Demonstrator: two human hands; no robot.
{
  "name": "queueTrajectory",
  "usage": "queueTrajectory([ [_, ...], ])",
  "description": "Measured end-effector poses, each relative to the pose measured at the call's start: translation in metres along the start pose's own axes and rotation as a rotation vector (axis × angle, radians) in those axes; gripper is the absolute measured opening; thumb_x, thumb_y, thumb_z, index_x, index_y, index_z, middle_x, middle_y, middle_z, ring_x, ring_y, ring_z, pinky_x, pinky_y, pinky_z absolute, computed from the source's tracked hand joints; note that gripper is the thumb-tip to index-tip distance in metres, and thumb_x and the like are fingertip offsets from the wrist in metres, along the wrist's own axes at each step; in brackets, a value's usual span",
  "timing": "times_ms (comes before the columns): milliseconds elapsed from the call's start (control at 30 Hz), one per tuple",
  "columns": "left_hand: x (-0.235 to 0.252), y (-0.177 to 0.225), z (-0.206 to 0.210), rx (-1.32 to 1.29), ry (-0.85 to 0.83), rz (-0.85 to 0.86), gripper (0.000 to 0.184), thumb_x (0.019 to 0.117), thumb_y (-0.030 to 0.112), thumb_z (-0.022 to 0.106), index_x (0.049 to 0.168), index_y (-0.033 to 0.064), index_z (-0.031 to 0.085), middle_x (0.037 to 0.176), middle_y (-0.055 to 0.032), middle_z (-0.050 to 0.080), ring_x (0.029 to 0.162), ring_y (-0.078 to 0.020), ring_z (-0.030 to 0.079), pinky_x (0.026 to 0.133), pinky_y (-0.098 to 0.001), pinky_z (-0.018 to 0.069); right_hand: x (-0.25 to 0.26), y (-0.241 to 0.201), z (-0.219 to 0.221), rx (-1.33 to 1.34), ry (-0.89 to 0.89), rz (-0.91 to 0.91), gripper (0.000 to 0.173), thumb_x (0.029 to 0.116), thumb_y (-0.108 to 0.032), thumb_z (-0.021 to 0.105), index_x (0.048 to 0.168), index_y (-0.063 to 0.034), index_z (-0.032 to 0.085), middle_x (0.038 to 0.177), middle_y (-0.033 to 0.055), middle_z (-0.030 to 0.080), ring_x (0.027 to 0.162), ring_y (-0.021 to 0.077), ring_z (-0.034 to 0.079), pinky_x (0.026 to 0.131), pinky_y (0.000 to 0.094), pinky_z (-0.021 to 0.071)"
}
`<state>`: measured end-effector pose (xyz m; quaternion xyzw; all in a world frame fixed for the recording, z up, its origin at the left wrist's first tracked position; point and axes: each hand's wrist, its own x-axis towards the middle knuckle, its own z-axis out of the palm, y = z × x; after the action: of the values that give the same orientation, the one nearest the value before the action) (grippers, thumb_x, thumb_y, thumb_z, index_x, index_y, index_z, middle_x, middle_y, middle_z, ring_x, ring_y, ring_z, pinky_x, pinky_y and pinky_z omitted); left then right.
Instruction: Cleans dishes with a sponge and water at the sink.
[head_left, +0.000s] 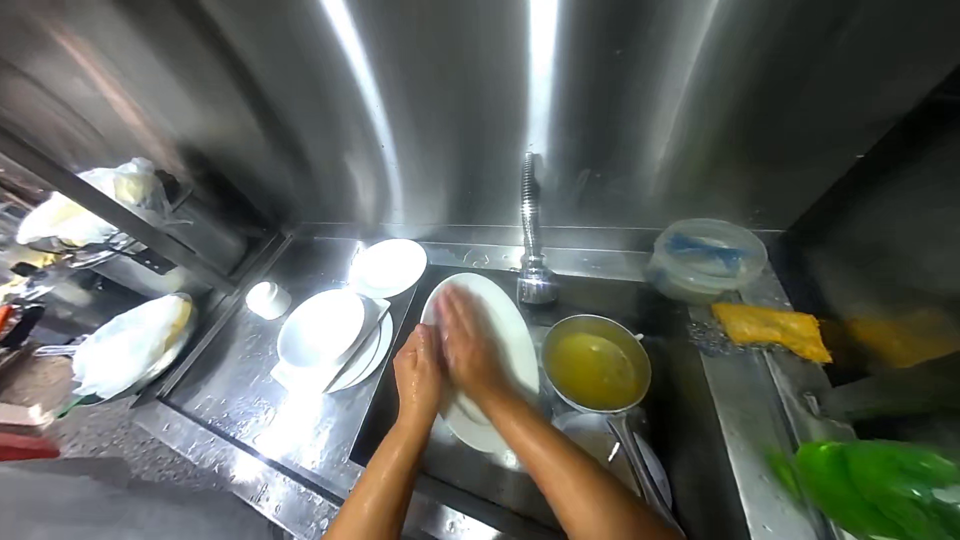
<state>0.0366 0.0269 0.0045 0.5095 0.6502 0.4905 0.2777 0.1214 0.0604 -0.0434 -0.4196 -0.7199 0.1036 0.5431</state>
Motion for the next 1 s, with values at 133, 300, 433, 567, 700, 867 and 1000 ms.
queueTrajectory([
  [133,-0.010,0.006,-0.004,-0.033,0.098,-0.006,0.047,0.1111,0.020,0.031,0.096,-0.0050,0.068,0.076,-0.0065,0.066,0.073,-0.0097,0.066,0.074,-0.0312,0.0566,0.007,0.032,-0.040,-0.115,0.005,0.438,0.051,0.0979,-0.020,0.066,0.143,0.0002,0.056,0.129,0.0250,0.066,0.100,0.0457,0.069,0.083,0.0662,0.0515],
  [300,0.001,-0.006,-0.023,-0.089,0.275,0.085,0.045,0.1082,0.017,0.029,0.082,-0.0009,0.061,0.066,0.0035,0.058,0.065,0.0011,0.061,0.068,-0.0207,0.0537,-0.048,0.030,-0.070,0.740,-0.146,1.221,0.044,0.0898,0.000,0.071,0.130,0.0046,0.055,0.107,0.0157,0.067,0.088,0.0183,0.069,0.078,0.0351,0.0600],
  [433,-0.005,-0.012,-0.035,-0.457,0.112,-0.394,0.068,0.1113,0.044,0.007,0.142,-0.0045,0.044,0.123,-0.0196,0.062,0.111,-0.0224,0.063,0.096,-0.0416,0.0526,-0.048,0.031,-0.073,0.611,-0.042,1.019,0.045,0.0838,0.006,0.072,0.126,0.0120,0.058,0.114,0.0206,0.065,0.100,0.0196,0.065,0.088,0.0343,0.0560],
  [567,-0.039,-0.019,-0.064,-1.010,-0.245,-0.789,0.052,0.1090,0.037,0.024,0.111,0.0014,0.062,0.098,-0.0168,0.074,0.092,-0.0296,0.074,0.082,-0.0475,0.0622,-0.068,0.054,-0.084,0.370,0.032,0.358,0.017,0.0792,0.004,0.063,0.094,0.0057,0.071,0.107,0.0161,0.074,0.113,0.0240,0.068,0.101,0.0391,0.0544],
  [700,-0.077,-0.018,-0.072,-1.149,-0.364,-0.855,0.028,0.0986,0.017,0.045,0.107,0.0049,0.069,0.101,-0.0150,0.076,0.094,-0.0239,0.075,0.085,-0.0414,0.0624,-0.080,0.076,-0.116,0.154,-0.226,0.150,0.028,0.0894,0.001,0.055,0.104,-0.0054,0.078,0.118,0.0118,0.073,0.121,0.0267,0.066,0.103,0.0420,0.0537],
  [867,-0.088,-0.014,-0.049,-0.807,-0.149,-0.727,0.024,0.1064,0.007,0.039,0.122,-0.0024,0.055,0.096,-0.0153,0.075,0.086,-0.0225,0.076,0.079,-0.0394,0.0642,-0.056,0.065,-0.136,0.092,-0.372,0.414,0.032,0.0901,0.003,0.064,0.122,0.0019,0.071,0.129,0.0191,0.068,0.114,0.0332,0.068,0.096,0.0522,0.0559],
  [1000,-0.087,-0.016,-0.031,-0.420,-0.099,-0.333,0.027,0.1012,0.009,0.039,0.115,-0.0050,0.058,0.088,-0.0010,0.072,0.081,-0.0063,0.071,0.078,-0.0271,0.0612,-0.052,-0.034,-0.080,0.362,-0.353,0.316,0.068,0.0915,-0.026,0.070,0.146,0.0078,0.047,0.142,0.0234,0.058,0.132,0.0327,0.057,0.111,0.0507,0.0463],
])
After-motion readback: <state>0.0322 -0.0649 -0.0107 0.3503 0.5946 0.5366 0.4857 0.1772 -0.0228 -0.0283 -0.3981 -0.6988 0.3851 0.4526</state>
